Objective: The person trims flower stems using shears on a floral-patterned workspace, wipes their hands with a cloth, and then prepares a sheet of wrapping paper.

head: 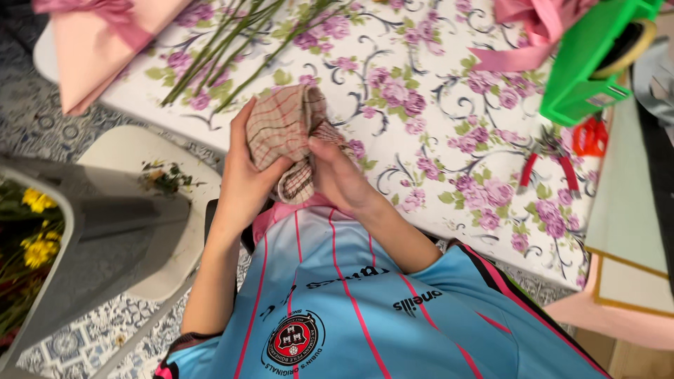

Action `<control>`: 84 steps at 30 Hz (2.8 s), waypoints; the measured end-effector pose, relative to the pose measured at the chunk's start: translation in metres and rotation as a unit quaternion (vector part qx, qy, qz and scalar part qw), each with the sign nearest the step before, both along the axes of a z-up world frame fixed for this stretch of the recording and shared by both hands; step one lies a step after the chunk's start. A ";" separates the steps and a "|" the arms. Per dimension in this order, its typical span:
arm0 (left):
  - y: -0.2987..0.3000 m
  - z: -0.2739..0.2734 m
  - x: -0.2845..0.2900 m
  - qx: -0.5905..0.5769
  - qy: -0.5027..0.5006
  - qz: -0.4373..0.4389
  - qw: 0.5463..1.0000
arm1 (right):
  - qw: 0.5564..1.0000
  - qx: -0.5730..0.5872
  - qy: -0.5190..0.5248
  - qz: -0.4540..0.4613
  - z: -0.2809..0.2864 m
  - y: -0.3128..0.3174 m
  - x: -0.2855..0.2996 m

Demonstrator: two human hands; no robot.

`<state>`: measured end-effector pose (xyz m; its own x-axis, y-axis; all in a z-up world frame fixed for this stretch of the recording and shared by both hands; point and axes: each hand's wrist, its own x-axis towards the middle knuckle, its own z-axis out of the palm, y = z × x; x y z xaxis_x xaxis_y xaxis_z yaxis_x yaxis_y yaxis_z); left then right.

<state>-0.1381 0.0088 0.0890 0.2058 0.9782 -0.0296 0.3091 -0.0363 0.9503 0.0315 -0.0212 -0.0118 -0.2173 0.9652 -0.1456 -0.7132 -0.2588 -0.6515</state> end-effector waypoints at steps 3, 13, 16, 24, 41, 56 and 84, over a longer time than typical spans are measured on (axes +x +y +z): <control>0.022 0.001 0.032 0.014 -0.034 -0.073 0.997 | 0.997 0.041 -0.037 -0.049 0.015 -0.013 0.043; 0.088 0.010 0.134 0.064 -0.033 -0.304 0.950 | 0.945 0.094 -0.272 -0.153 0.089 -0.023 0.186; 0.109 0.008 0.182 0.091 -0.029 -0.374 0.923 | 0.935 0.057 -0.311 -0.159 0.114 -0.006 0.180; 0.235 -0.048 0.283 0.133 -0.069 -0.359 0.921 | 0.903 -0.013 -0.329 -0.277 0.006 0.149 0.307; 0.508 -0.181 0.391 0.310 0.470 -0.153 0.812 | 0.572 -0.087 -0.761 -0.294 -0.096 0.452 0.363; 0.325 -0.007 0.431 0.583 0.247 -0.167 0.756 | 0.604 0.288 -0.636 -0.385 0.076 0.184 0.378; -0.035 -0.187 0.830 0.282 0.359 -0.540 0.707 | 0.395 -0.132 -0.804 -0.424 -0.033 -0.139 0.673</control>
